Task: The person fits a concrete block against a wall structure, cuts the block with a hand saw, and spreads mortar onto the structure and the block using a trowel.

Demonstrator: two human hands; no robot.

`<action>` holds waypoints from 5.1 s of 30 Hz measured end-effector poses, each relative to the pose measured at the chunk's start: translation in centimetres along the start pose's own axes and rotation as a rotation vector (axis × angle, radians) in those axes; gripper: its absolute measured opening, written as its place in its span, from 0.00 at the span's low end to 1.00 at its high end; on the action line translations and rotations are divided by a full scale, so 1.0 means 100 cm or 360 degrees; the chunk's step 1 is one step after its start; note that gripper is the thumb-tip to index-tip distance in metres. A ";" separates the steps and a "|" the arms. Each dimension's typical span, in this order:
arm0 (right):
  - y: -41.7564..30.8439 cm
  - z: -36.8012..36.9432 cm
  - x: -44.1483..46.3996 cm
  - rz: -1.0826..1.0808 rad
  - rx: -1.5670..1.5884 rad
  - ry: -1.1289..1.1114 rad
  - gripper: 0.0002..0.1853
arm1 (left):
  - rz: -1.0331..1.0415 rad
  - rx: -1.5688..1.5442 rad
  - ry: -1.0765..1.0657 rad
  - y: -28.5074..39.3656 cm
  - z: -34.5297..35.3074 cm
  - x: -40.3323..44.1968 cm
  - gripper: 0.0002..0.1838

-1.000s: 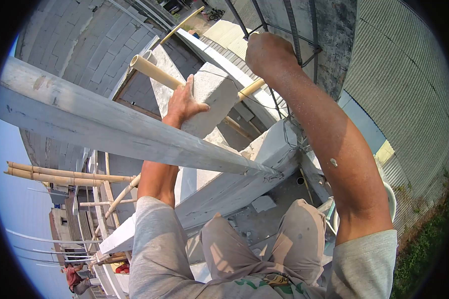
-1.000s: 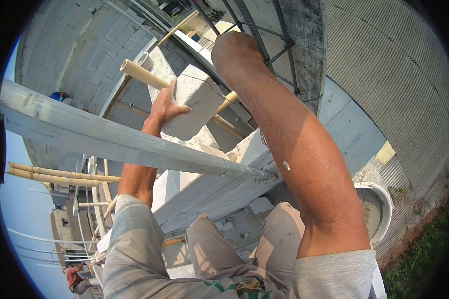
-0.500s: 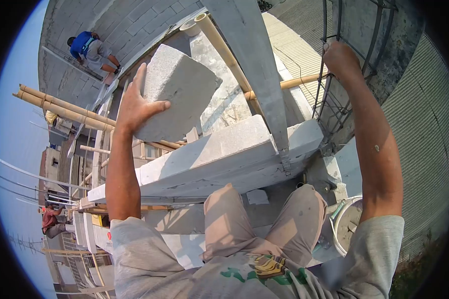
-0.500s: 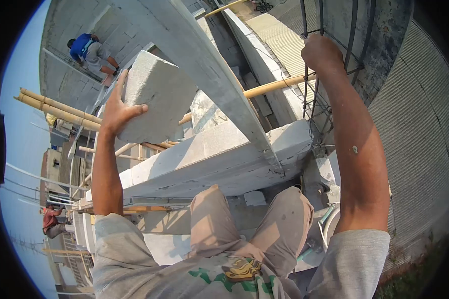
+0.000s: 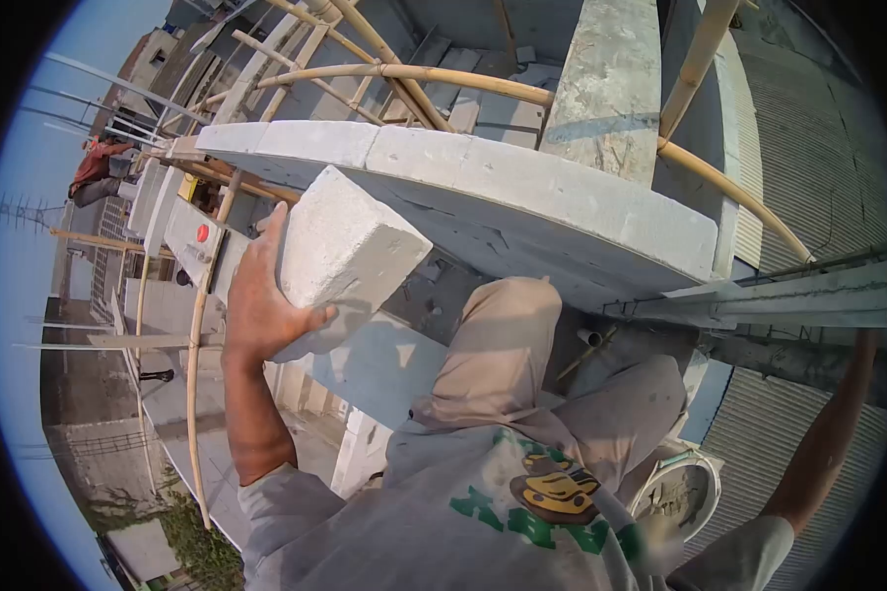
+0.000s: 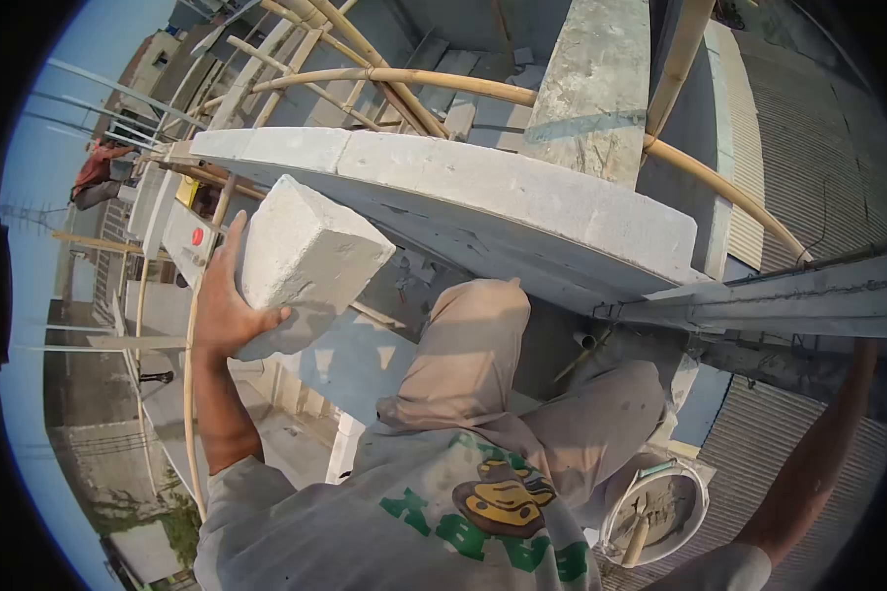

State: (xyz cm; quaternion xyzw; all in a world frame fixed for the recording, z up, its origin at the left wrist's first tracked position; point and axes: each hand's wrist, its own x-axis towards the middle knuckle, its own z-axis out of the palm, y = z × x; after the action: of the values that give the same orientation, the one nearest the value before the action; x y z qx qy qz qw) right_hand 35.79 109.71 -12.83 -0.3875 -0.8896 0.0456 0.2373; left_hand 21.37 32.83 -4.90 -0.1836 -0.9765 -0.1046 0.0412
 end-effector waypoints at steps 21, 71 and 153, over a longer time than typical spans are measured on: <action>0.042 -0.011 -0.012 -0.0177 -0.0434 -0.0095 0.25 | -0.1364 -0.0002 0.0037 -0.164 0.282 -0.243 0.72; -0.653 -0.081 -0.379 0.0465 0.1046 -0.3404 0.45 | -0.2463 -0.3126 -0.0057 -0.118 -0.075 -0.192 0.35; -1.447 0.358 -0.926 -0.2788 0.0225 -0.1815 0.37 | -0.2017 -0.0087 0.0384 -0.729 0.174 -0.058 0.64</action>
State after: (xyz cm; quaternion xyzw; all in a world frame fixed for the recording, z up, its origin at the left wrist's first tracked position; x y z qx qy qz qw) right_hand -22.84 -53.09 -41.90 0.4860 -0.8344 0.0855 -0.2453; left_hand -0.76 -31.80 -36.31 0.4408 -0.8811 -0.1534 0.0763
